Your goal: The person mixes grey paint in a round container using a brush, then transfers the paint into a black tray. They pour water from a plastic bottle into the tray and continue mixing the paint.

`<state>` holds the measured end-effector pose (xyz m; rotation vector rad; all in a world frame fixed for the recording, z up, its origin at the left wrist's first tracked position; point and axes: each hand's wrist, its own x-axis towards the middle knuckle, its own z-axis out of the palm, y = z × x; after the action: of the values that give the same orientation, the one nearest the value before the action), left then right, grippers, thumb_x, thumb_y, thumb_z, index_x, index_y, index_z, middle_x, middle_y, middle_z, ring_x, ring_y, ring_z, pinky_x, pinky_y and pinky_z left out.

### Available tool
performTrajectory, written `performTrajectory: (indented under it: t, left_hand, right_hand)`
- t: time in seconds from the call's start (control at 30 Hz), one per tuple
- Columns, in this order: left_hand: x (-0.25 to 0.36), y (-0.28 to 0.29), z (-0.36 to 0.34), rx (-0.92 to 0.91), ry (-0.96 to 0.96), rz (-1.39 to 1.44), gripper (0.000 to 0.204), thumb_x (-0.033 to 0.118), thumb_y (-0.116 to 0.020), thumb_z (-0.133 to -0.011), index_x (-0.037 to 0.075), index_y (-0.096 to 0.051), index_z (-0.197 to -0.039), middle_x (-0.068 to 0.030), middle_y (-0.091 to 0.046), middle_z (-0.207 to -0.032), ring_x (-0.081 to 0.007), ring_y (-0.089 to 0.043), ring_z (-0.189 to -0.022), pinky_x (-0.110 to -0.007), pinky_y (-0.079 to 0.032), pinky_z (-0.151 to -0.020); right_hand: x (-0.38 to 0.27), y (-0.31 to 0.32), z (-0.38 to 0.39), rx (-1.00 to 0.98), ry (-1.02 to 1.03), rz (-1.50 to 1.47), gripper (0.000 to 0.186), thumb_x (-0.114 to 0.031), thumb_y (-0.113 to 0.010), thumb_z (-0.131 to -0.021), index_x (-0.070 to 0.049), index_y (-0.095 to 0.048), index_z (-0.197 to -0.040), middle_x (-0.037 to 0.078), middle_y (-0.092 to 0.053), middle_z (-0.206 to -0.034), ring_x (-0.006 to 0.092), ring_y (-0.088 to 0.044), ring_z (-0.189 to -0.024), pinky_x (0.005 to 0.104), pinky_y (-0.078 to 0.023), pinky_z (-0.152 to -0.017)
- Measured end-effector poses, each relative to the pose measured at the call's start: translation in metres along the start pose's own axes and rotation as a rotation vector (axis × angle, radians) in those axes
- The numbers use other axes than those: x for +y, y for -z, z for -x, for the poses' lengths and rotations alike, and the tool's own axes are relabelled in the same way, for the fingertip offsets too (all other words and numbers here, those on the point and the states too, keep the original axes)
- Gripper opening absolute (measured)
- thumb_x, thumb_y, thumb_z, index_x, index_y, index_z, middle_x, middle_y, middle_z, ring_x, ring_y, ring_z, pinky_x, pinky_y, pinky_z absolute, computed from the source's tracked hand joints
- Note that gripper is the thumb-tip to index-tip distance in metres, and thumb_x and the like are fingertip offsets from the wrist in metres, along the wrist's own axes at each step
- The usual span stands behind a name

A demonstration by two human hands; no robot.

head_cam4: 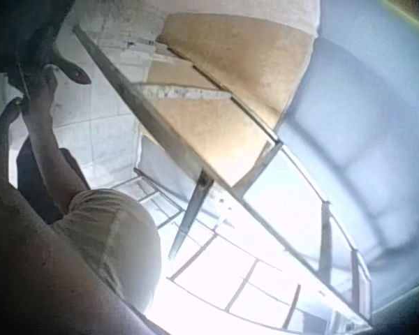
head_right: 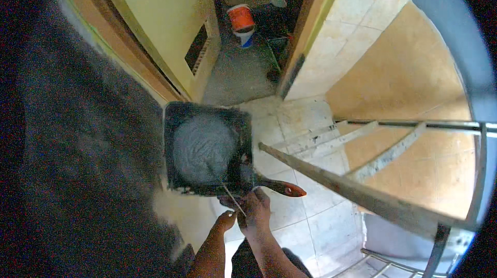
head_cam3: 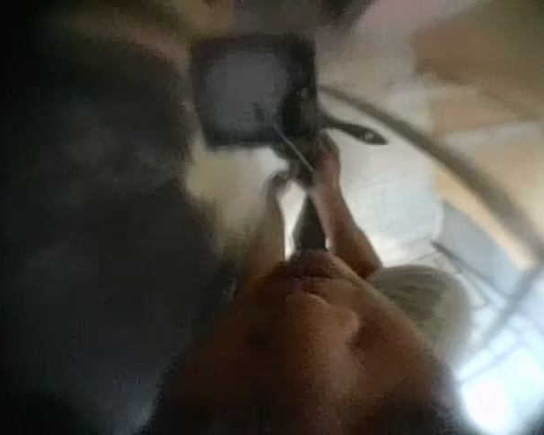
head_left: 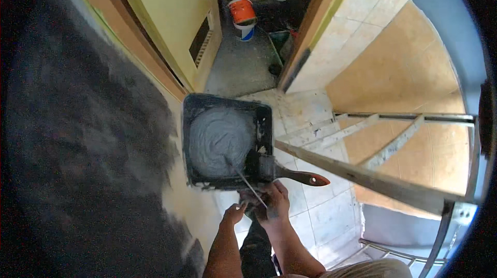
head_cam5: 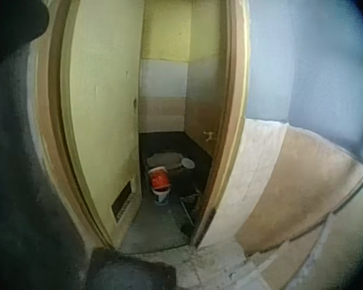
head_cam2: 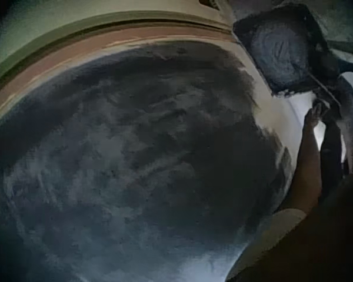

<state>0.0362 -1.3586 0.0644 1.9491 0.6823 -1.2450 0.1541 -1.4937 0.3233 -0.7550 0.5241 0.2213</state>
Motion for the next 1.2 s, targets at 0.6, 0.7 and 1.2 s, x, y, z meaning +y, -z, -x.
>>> performTrajectory:
  t: [0.6, 0.7, 1.2]
  left_hand:
    - [0.252, 0.305, -0.049, -0.096, -0.243, 0.068, 0.084, 0.069, -0.066, -0.094, 0.005, -0.056, -0.148, -0.028, -0.066, -0.136, -0.0385, -0.069, -0.117, -0.048, -0.05, -0.108]
    - [0.32, 0.364, -0.018, -0.165, -0.174, 0.458, 0.079, 0.053, -0.074, -0.095, 0.015, -0.042, -0.157, -0.0093, -0.061, -0.142, -0.0261, -0.067, -0.122, -0.05, -0.048, -0.104]
    - [0.628, 0.477, 0.001, 0.132, -0.543, 1.229, 0.079, 0.018, -0.085, -0.089, 0.015, -0.04, -0.154, -0.0111, -0.052, -0.148, -0.0286, -0.051, -0.139, -0.051, -0.049, -0.112]
  right_hand:
    - [-0.173, -0.209, -0.241, 0.214, 0.144, -0.17, 0.021, -0.011, -0.057, -0.104, 0.003, -0.063, -0.118, 0.018, -0.073, -0.104, 0.0316, -0.076, -0.085, 0.0464, -0.066, -0.079]
    - [-0.205, -0.222, -0.275, 0.179, 0.178, -0.149, 0.024, -0.012, -0.053, -0.106, 0.003, -0.063, -0.121, 0.02, -0.073, -0.111, 0.0331, -0.076, -0.09, 0.048, -0.066, -0.08]
    - [-0.286, -0.326, -0.44, 0.257, 0.084, -0.192, 0.019, -0.009, -0.059, -0.1, -0.002, -0.067, -0.116, 0.016, -0.073, -0.114, 0.029, -0.074, -0.101, 0.042, -0.062, -0.091]
